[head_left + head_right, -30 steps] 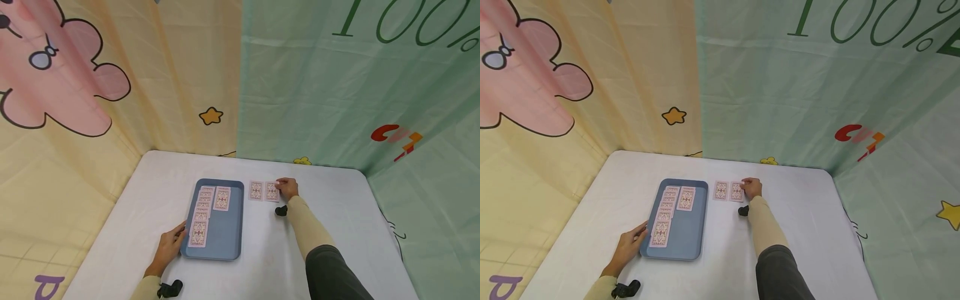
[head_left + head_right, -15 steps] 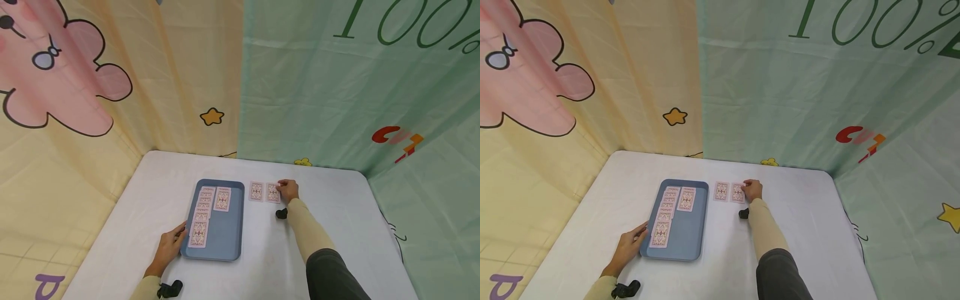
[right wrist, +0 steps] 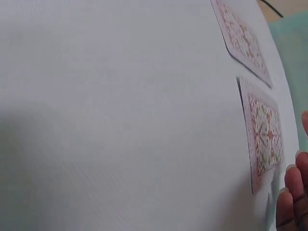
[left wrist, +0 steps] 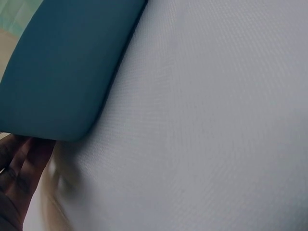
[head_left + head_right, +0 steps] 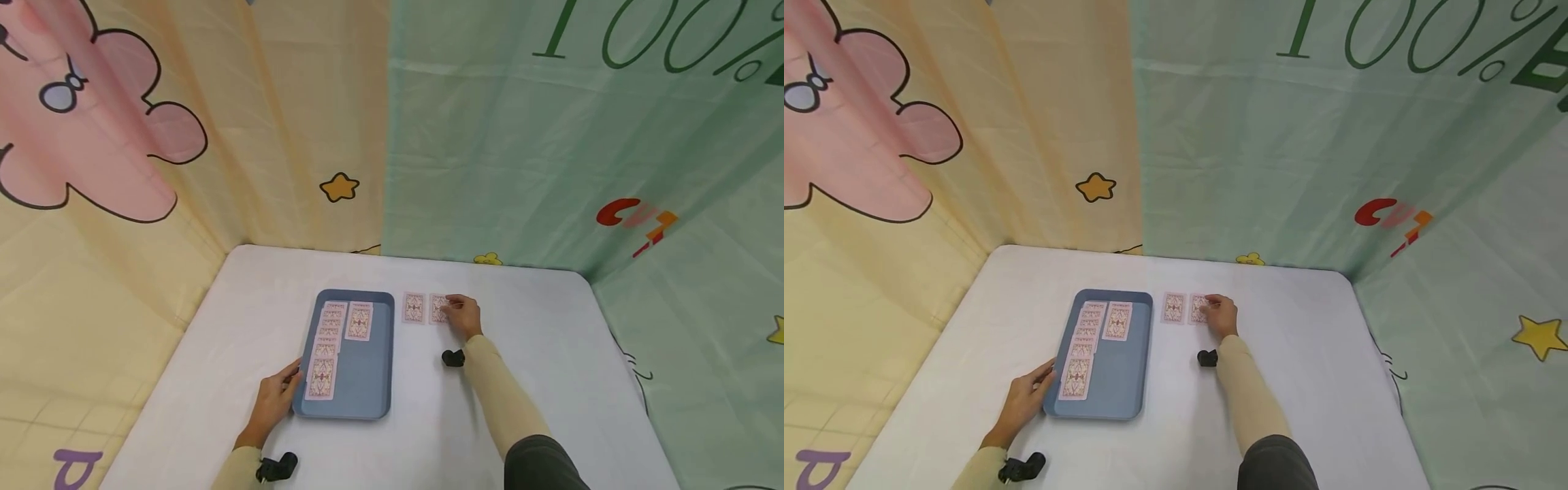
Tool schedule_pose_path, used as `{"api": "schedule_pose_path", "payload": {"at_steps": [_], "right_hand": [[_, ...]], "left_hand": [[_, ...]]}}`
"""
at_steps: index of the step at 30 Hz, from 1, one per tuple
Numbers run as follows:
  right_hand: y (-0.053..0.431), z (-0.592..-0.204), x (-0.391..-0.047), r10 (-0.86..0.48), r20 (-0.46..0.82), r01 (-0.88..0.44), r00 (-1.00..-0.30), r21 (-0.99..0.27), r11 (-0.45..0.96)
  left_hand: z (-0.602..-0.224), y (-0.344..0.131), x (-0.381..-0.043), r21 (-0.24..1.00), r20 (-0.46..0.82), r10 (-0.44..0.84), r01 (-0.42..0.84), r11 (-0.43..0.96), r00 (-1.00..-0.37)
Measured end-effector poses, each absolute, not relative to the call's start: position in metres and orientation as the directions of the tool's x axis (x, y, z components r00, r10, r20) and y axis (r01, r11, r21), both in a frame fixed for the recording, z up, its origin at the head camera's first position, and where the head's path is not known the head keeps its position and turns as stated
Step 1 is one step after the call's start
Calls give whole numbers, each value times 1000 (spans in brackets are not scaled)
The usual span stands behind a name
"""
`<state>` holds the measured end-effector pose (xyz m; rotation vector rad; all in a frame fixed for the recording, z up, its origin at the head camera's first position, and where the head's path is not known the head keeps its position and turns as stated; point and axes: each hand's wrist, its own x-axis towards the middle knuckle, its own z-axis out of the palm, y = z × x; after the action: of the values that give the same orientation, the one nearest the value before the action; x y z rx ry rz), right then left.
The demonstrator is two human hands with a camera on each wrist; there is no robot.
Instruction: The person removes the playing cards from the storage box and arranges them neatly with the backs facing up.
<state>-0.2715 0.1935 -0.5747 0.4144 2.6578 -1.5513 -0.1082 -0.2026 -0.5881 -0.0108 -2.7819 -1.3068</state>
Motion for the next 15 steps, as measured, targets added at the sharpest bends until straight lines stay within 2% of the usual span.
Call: {"api": "schedule_pose_path", "payload": {"at_steps": [6, 15], "right_hand": [[172, -567, -257, 189, -143, 212, -971, -883, 419], [135, -554, -233, 109, -66, 102, -992, -924, 367]], "left_hand": [[-586, -202, -109, 772, 23, -28, 0, 636, -999], [-586, -204, -110, 773, 30, -16, 13, 635, -999]]}}
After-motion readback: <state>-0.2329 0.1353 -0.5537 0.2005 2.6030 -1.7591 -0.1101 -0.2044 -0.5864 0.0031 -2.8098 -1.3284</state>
